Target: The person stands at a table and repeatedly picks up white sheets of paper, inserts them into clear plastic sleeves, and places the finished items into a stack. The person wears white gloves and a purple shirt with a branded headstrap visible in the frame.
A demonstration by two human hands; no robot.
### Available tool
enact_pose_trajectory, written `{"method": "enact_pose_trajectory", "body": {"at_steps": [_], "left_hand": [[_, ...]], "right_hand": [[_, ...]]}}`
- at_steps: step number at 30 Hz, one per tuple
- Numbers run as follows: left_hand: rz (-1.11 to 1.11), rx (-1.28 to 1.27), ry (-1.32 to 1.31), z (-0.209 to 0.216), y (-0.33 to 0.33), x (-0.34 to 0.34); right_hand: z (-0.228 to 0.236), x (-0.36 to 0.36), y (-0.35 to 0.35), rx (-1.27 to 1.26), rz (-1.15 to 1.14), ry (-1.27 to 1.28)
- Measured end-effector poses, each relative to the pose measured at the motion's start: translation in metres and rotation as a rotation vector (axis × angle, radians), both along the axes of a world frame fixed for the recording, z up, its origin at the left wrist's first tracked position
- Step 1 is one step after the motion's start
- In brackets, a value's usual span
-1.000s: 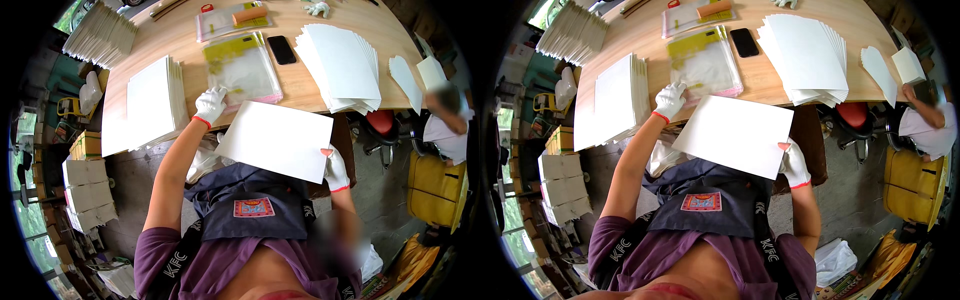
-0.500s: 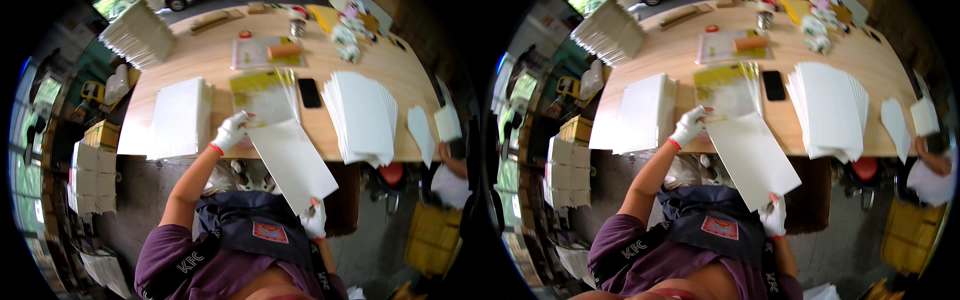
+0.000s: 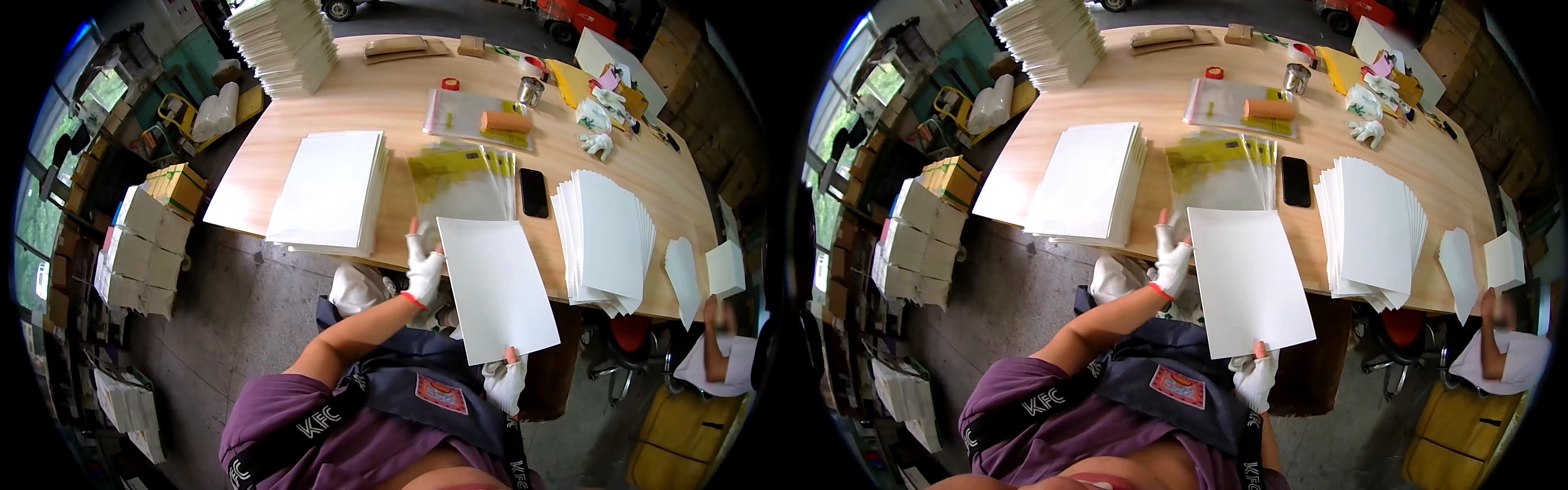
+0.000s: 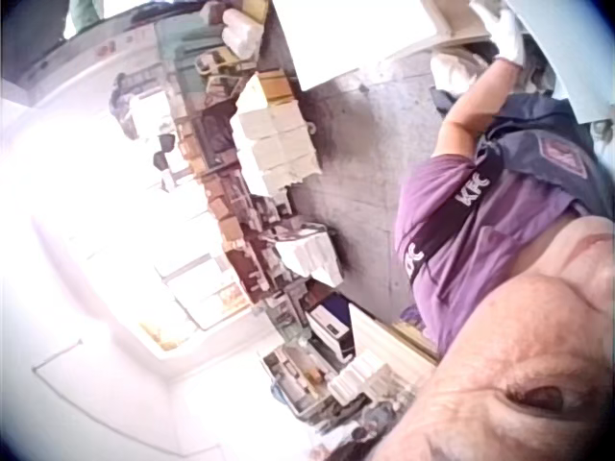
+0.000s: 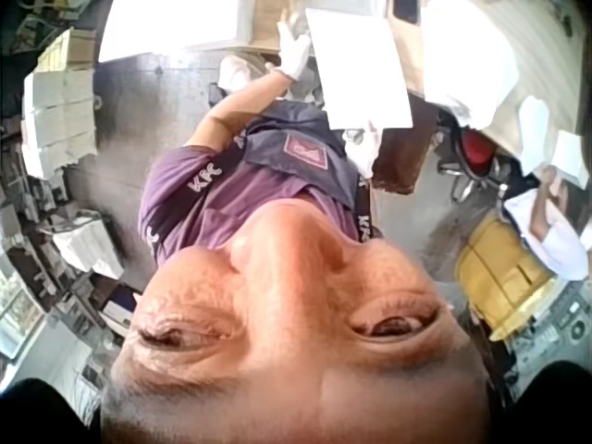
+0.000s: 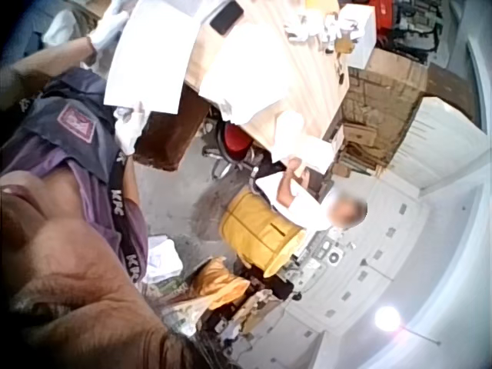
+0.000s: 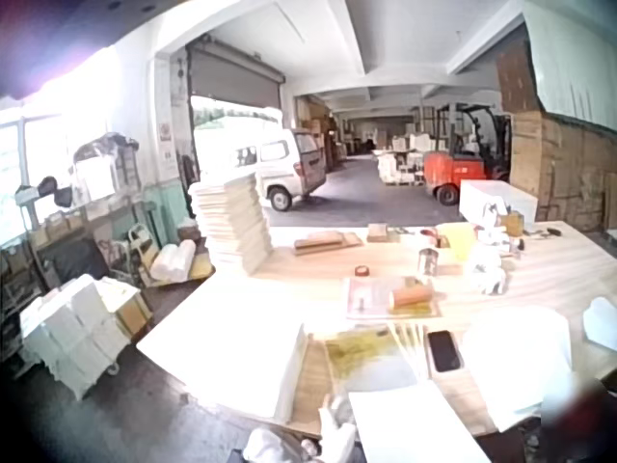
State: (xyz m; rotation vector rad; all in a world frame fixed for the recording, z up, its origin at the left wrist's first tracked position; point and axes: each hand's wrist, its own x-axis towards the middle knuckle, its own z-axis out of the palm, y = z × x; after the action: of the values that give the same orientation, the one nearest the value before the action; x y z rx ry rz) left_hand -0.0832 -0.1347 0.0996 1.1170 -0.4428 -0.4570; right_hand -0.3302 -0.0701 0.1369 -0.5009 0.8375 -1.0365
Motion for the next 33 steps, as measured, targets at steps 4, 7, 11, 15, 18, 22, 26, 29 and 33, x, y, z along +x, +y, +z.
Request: {"method": "enact_pose_trajectory", "body": {"at_steps": [4,7,11,15,18,22,26,29,33], "left_hand": [[-0.365,-0.036,0.457,-0.020,-0.027,-0.043],[-0.396,-0.100,0.955,-0.073,-0.052,-0.051],[-0.504,-0.033,0.890,-0.106,-0.040,-0.079],[-0.533,0.040,0.562,-0.175,0.020,-0.103],[-0.519,0.113,0.299,-0.213,0.061,-0.101],[-0.466,0.439,0.529,-0.109,0.056,-0.074],[-1.421,-0.509,1.379,-0.102,0.050,-0.028],[-0.928,0.162,0.898,-0.118,0.085,-0.016],[-0.605,0.443,0.587,-0.058,0.089,0.019]], "right_hand": [[0.009,-0.003,0.003,-0.001,-0.056,0.047],[0.005,-0.010,0.006,-0.019,0.001,0.038],[0.025,0.000,0.010,-0.022,0.069,0.073],[-0.012,0.007,0.006,0.099,0.250,0.055],[-0.056,0.038,-0.013,0.215,0.216,0.077],[-0.085,0.083,-0.056,0.295,0.070,-0.388],[-0.065,0.078,-0.050,0.177,0.498,-0.293],[-0.042,0.088,-0.050,-0.180,0.708,0.206],[-0.041,0.113,-0.062,-0.785,0.743,0.901]]}}
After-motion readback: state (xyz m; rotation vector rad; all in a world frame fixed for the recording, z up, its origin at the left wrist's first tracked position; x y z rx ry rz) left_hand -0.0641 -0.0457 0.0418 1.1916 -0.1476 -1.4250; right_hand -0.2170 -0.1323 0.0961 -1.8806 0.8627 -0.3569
